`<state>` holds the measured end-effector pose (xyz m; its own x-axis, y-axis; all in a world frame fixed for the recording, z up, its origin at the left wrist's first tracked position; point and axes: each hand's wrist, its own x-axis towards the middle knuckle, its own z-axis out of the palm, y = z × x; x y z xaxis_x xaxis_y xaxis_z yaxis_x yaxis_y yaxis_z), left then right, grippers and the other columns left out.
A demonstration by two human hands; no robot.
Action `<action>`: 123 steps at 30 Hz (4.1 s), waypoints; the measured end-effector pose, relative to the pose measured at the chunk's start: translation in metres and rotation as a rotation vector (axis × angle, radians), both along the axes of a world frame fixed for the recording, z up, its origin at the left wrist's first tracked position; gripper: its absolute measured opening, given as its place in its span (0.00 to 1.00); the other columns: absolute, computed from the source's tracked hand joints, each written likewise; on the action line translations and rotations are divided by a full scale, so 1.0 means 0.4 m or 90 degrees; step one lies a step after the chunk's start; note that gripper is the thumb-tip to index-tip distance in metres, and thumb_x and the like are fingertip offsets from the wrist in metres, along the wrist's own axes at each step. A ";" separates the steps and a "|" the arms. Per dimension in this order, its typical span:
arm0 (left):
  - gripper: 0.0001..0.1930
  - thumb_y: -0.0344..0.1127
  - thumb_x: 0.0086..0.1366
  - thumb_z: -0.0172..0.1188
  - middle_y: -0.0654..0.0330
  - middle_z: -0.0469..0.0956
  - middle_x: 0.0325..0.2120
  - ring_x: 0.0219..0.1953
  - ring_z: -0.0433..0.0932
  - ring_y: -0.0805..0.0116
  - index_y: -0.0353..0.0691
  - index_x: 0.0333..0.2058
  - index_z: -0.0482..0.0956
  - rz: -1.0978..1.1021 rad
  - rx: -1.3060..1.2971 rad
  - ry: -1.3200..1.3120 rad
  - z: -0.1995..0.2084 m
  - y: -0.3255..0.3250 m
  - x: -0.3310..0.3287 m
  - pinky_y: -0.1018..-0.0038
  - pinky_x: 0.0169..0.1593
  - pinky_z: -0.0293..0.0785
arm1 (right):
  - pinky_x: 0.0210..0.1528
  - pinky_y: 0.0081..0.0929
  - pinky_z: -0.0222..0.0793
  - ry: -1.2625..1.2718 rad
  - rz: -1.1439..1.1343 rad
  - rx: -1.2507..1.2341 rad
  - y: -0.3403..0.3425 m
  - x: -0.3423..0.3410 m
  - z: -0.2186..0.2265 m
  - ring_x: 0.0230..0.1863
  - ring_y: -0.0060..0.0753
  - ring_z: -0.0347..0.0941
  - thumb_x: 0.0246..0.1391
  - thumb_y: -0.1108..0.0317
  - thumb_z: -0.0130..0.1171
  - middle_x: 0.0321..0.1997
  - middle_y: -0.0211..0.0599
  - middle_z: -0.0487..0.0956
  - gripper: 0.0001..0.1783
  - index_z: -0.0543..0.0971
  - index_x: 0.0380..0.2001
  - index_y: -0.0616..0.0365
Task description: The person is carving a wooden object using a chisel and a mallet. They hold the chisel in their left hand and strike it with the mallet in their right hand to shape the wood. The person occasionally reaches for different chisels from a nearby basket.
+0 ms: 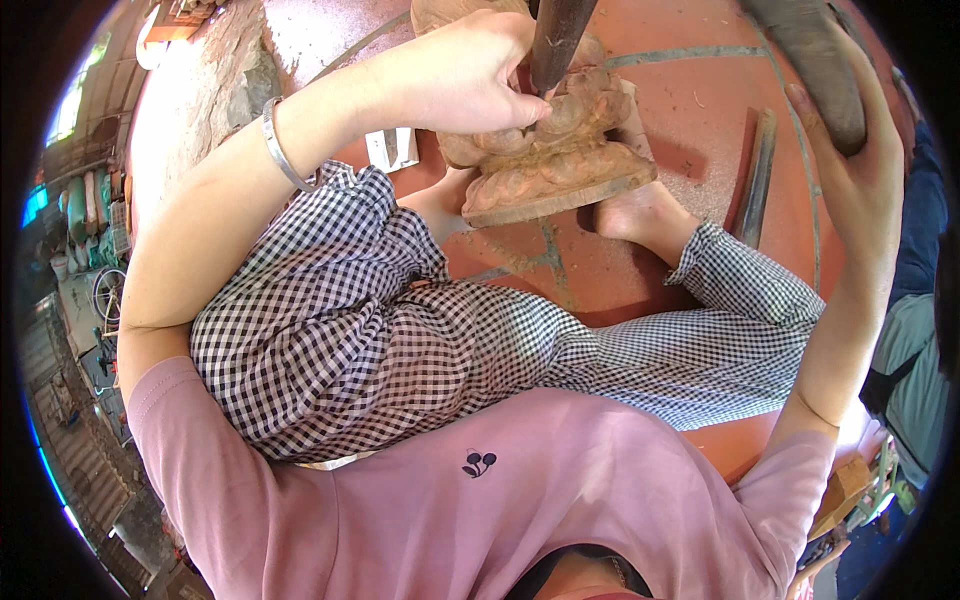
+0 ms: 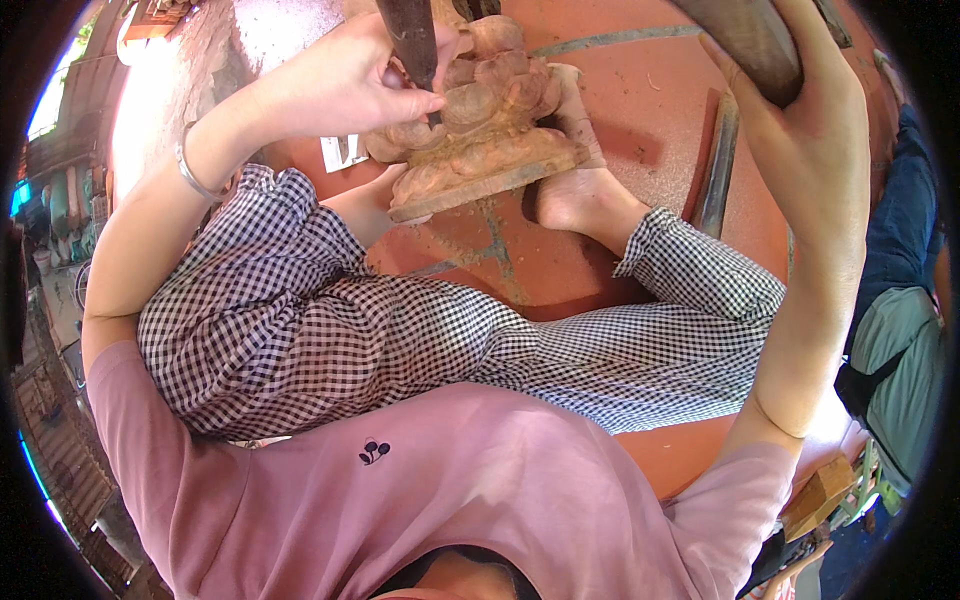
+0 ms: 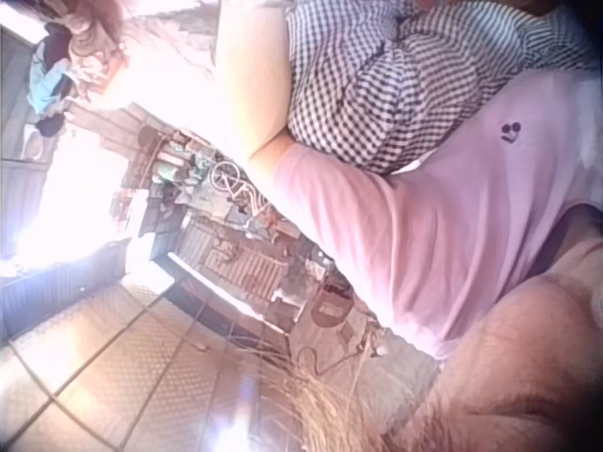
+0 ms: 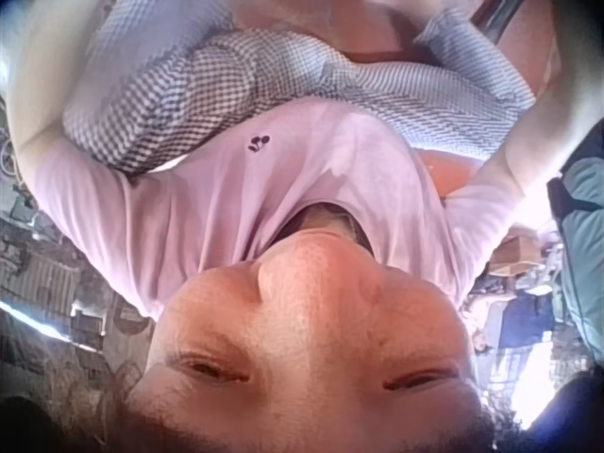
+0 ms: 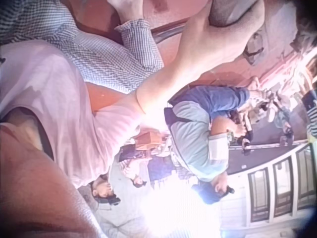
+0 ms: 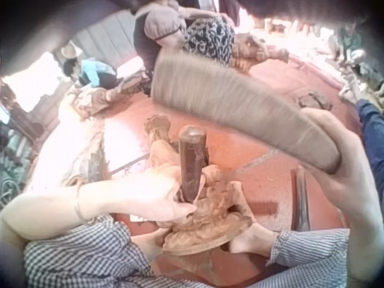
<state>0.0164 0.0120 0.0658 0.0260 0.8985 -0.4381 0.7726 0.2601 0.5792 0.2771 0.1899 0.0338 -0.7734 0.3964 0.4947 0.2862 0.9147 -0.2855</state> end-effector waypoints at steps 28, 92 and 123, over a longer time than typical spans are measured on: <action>0.11 0.34 0.54 0.62 0.52 0.78 0.24 0.29 0.79 0.57 0.33 0.32 0.75 -0.051 0.075 0.045 -0.072 -0.019 -0.016 0.66 0.36 0.75 | 0.55 0.28 0.70 0.003 -0.053 -0.085 -0.043 -0.001 -0.008 0.54 0.32 0.75 0.55 0.70 0.65 0.50 0.43 0.79 0.26 0.72 0.57 0.62; 0.07 0.27 0.69 0.53 0.53 0.81 0.37 0.40 0.81 0.71 0.28 0.40 0.73 0.186 0.120 -0.337 -0.104 -0.114 -0.023 0.78 0.41 0.81 | 0.42 0.38 0.72 0.146 -0.023 -0.253 -0.150 0.072 -0.026 0.42 0.50 0.77 0.43 0.66 0.65 0.39 0.44 0.80 0.22 0.76 0.44 0.58; 0.08 0.20 0.64 0.56 0.56 0.75 0.36 0.44 0.81 0.64 0.31 0.38 0.66 0.176 0.201 -0.339 -0.101 -0.104 0.001 0.73 0.44 0.85 | 0.48 0.43 0.71 0.037 -0.048 -0.460 -0.147 0.082 -0.023 0.49 0.54 0.76 0.50 0.53 0.66 0.45 0.55 0.79 0.33 0.67 0.54 0.59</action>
<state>0.0167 -0.0295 0.0255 -0.0838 0.9859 -0.1452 0.2894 0.1635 0.9431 0.3100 0.1310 0.0246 -0.7116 0.6905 0.1294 0.3064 0.4709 -0.8273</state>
